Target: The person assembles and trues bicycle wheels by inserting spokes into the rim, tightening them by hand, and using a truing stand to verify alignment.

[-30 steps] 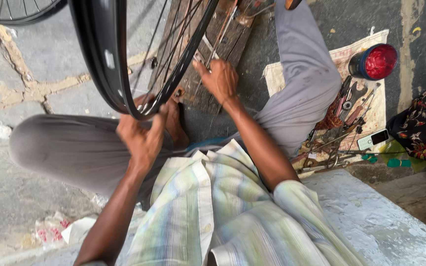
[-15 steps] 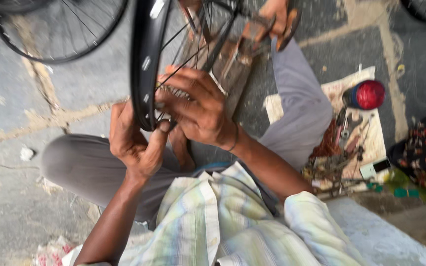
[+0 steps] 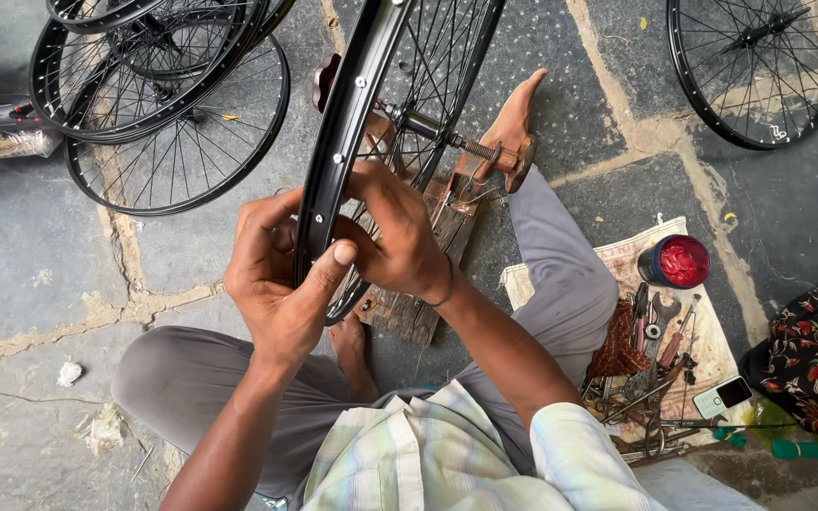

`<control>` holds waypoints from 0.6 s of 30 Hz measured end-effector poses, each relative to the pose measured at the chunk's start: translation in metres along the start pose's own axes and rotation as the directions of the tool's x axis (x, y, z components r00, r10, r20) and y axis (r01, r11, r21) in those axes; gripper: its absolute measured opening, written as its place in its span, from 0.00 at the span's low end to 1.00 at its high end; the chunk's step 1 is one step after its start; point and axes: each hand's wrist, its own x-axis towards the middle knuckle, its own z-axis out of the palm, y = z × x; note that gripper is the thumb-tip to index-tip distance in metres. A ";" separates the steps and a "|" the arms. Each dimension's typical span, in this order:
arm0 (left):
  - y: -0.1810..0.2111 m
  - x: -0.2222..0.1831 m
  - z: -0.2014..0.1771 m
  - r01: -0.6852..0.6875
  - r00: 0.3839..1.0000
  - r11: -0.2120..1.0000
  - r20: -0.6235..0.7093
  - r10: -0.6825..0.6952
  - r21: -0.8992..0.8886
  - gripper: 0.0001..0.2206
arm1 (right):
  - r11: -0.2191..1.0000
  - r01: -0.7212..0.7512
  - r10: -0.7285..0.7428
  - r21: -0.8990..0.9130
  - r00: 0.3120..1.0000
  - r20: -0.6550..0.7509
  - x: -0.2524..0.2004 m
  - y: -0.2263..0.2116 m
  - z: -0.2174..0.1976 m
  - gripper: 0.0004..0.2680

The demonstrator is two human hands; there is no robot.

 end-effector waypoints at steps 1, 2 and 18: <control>0.001 0.000 0.000 0.013 1.000 0.999 0.007 -0.013 -0.041 0.22 | 0.992 0.074 -0.077 -0.101 0.997 -0.028 0.002 0.004 0.003 0.10; 0.002 0.000 0.000 0.026 1.000 0.996 0.014 -0.025 -0.082 0.22 | 0.969 0.144 -0.157 -0.203 0.986 -0.049 0.004 0.007 0.006 0.10; 0.012 0.032 -0.011 0.060 0.981 0.995 0.188 -0.044 -0.082 0.20 | 0.980 0.106 -0.163 -0.168 0.913 -0.374 -0.015 -0.009 0.044 0.12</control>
